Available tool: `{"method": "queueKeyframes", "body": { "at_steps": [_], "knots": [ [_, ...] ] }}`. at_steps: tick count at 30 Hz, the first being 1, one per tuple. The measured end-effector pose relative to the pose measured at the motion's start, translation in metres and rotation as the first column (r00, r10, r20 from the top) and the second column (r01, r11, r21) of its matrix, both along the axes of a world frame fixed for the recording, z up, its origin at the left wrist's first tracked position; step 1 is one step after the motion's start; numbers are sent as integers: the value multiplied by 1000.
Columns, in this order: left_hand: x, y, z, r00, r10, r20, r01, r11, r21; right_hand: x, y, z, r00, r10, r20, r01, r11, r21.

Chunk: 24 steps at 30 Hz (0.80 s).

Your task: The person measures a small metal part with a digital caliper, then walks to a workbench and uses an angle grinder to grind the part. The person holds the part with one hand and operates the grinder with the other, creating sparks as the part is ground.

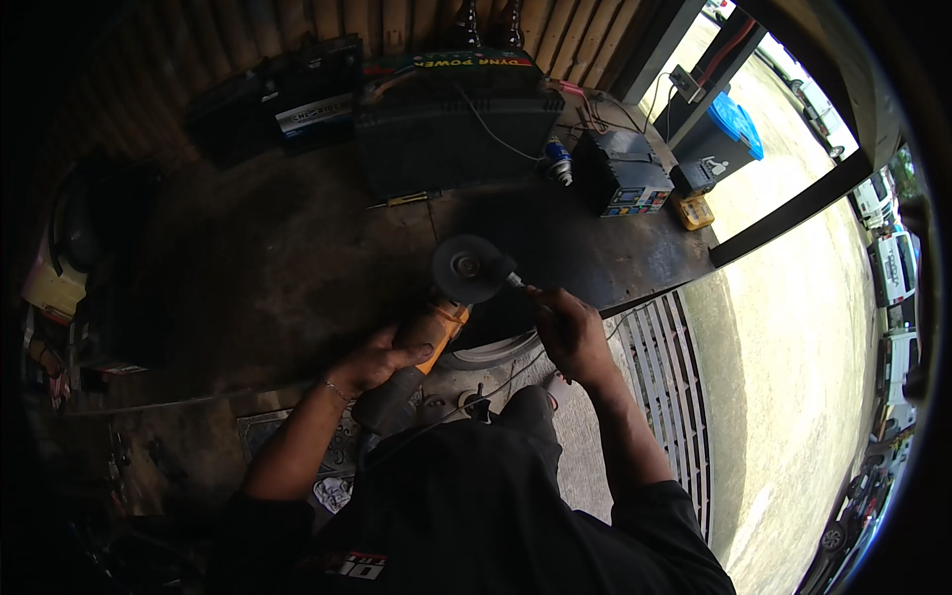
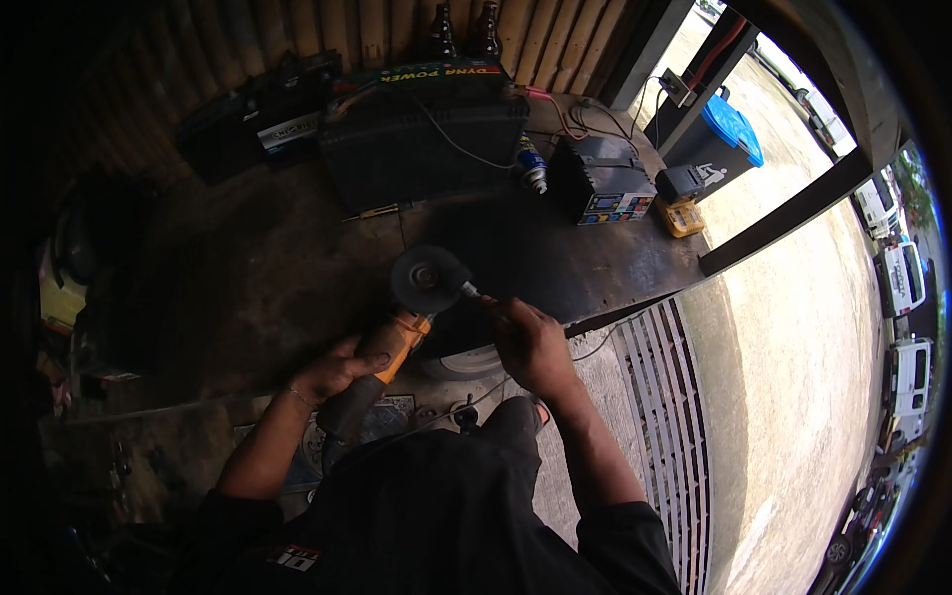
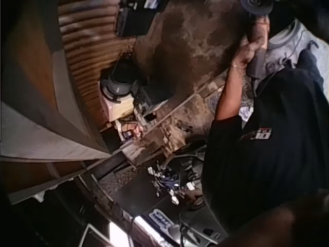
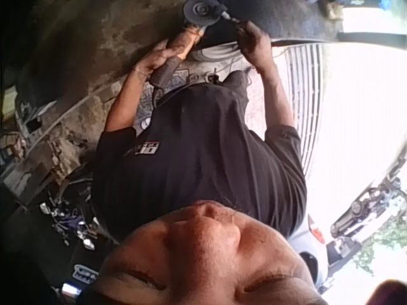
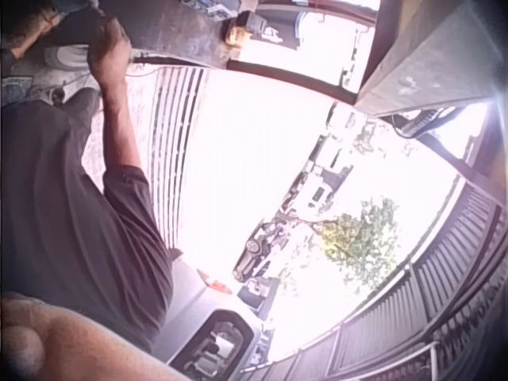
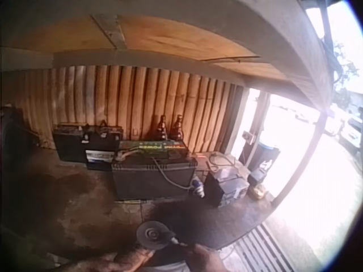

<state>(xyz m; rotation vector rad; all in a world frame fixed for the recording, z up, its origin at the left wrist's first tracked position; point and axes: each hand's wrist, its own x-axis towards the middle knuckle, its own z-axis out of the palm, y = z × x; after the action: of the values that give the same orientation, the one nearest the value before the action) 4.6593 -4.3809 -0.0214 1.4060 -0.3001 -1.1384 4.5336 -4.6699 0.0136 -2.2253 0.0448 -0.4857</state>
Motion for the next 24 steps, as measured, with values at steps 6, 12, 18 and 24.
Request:
{"method": "queueKeyframes", "body": {
  "at_steps": [6,12,18,24],
  "knots": [
    [-1,0,-2,1000,13,-9,-13,1000,4,-3,2,-2,999,-34,-8,34,999,-17],
    [0,0,-3,1000,10,4,-10,1000,-1,-4,4,-7,999,-47,4,47,999,-1],
    [-1,0,-5,1000,20,7,-20,1000,14,-7,6,-11,998,-64,-18,65,998,15],
    [2,2,-8,1000,-8,0,8,1000,14,-7,11,-12,997,-71,25,71,997,16]
  ]
}}
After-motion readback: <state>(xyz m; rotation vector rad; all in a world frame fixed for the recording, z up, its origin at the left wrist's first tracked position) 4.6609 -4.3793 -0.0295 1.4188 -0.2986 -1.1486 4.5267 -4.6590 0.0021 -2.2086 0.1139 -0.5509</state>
